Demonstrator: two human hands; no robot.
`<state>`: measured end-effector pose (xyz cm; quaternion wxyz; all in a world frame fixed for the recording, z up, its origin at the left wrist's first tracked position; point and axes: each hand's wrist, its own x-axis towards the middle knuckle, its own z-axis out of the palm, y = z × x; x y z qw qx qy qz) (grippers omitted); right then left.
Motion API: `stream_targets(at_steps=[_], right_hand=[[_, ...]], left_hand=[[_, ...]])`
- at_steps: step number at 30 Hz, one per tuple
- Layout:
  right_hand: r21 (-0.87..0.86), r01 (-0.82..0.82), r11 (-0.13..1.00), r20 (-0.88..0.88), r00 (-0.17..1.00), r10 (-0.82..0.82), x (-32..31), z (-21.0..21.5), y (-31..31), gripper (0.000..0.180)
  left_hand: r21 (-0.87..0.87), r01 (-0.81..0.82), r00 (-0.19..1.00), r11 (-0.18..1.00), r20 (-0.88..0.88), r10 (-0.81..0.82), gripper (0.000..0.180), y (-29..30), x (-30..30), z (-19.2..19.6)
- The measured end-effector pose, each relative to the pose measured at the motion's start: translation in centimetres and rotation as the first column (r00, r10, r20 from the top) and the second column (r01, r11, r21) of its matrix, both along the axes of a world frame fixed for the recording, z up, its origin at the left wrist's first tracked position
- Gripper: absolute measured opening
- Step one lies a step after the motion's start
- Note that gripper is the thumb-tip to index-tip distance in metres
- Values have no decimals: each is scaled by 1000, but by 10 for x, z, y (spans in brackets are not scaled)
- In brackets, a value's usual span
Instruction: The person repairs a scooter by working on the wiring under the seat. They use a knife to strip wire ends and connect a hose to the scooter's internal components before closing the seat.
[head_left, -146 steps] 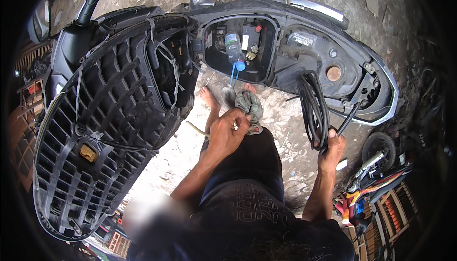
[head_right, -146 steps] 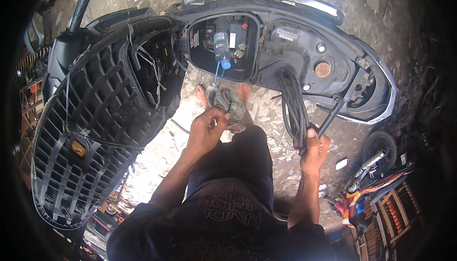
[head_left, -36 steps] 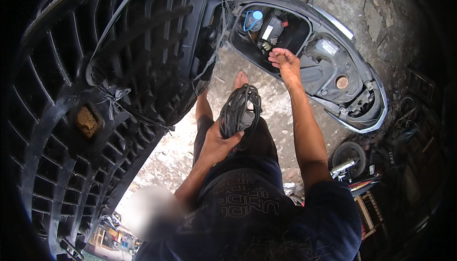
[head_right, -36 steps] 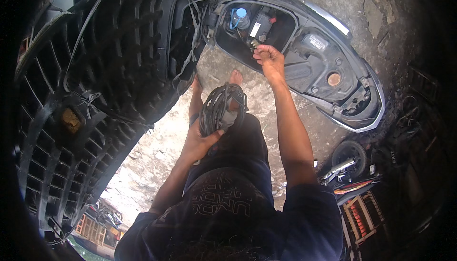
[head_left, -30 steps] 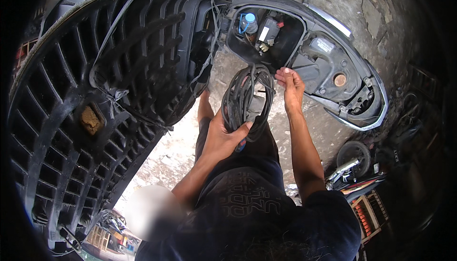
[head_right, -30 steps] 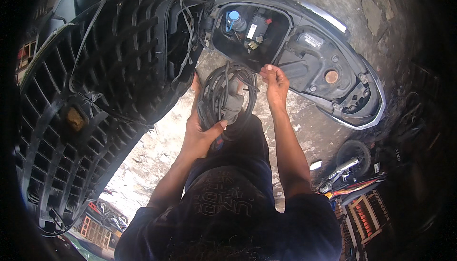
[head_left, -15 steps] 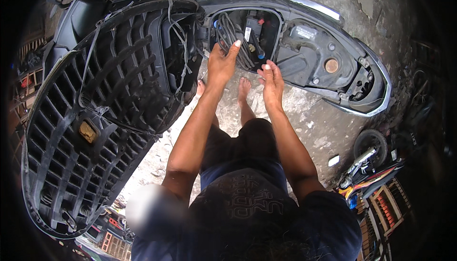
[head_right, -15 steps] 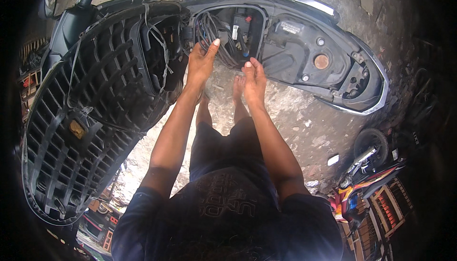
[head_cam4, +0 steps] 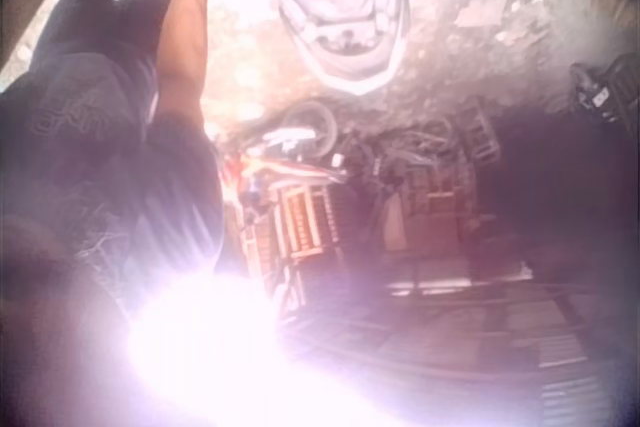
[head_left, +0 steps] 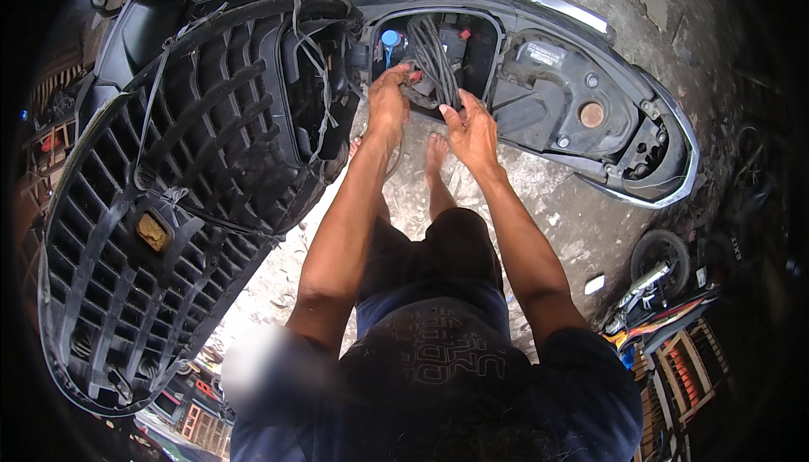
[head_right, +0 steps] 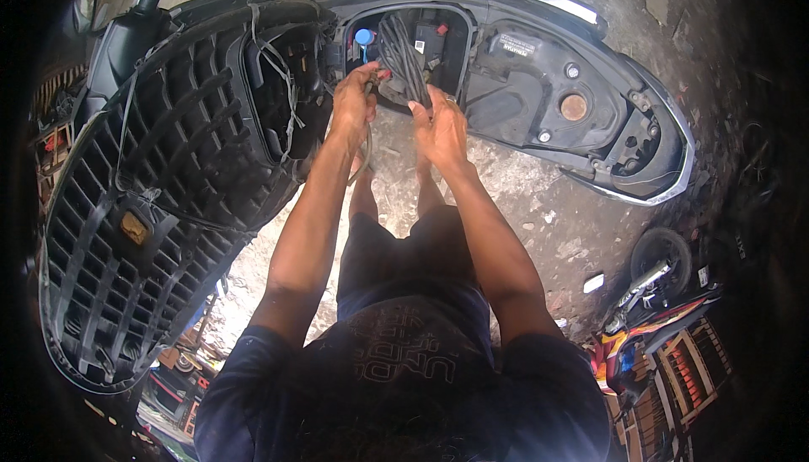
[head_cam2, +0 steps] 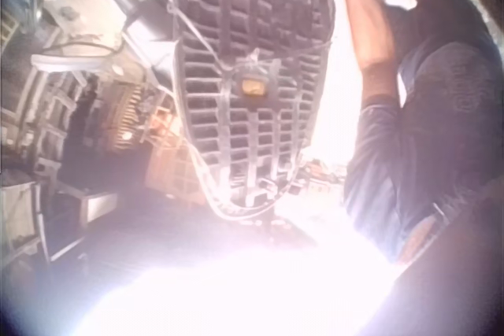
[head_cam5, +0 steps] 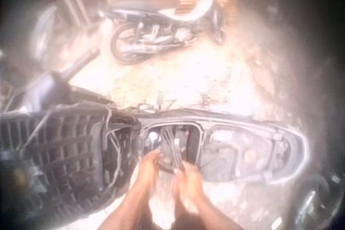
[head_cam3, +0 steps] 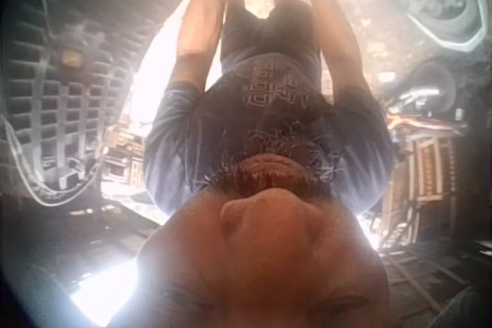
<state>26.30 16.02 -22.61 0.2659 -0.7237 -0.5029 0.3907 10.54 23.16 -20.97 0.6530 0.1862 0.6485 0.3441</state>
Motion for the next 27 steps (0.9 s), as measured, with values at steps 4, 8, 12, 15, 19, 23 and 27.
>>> stream_targets(at_steps=[4, 8, 12, 15, 19, 23, 27], right_hand=[[91, 47, 995, 88, 995, -55, 7, -21, -3, 53], [64, 45, 997, -1, 999, -45, 1, -36, 21, 57], [-36, 15, 999, -54, 998, -17, -10, -25, 42, 51], [9, 48, 999, -45, 998, -47, -21, -44, 38, 47], [-37, -69, 997, 63, 996, 71, -28, -41, 56, 47], [-189, 12, 982, -115, 993, -34, -37, -42, 65, 48], [-47, 47, 998, 103, 994, -41, -32, -28, 57, 45]], left_hand=[[12, -149, 985, 989, 88, 147, 30, -14, -16, -4], [9, -138, 965, 990, 226, 132, 35, -32, -28, 10], [-17, -163, 936, 986, 313, 160, 39, -53, -40, 19], [-37, -164, 935, 986, 314, 167, 40, -64, -46, 25], [-61, -148, 942, 987, 296, 159, 40, -80, -49, 17], [-79, -92, 957, 993, 268, 110, 43, -86, -43, 15], [-84, -79, 962, 993, 253, 98, 42, -90, -36, 15]])
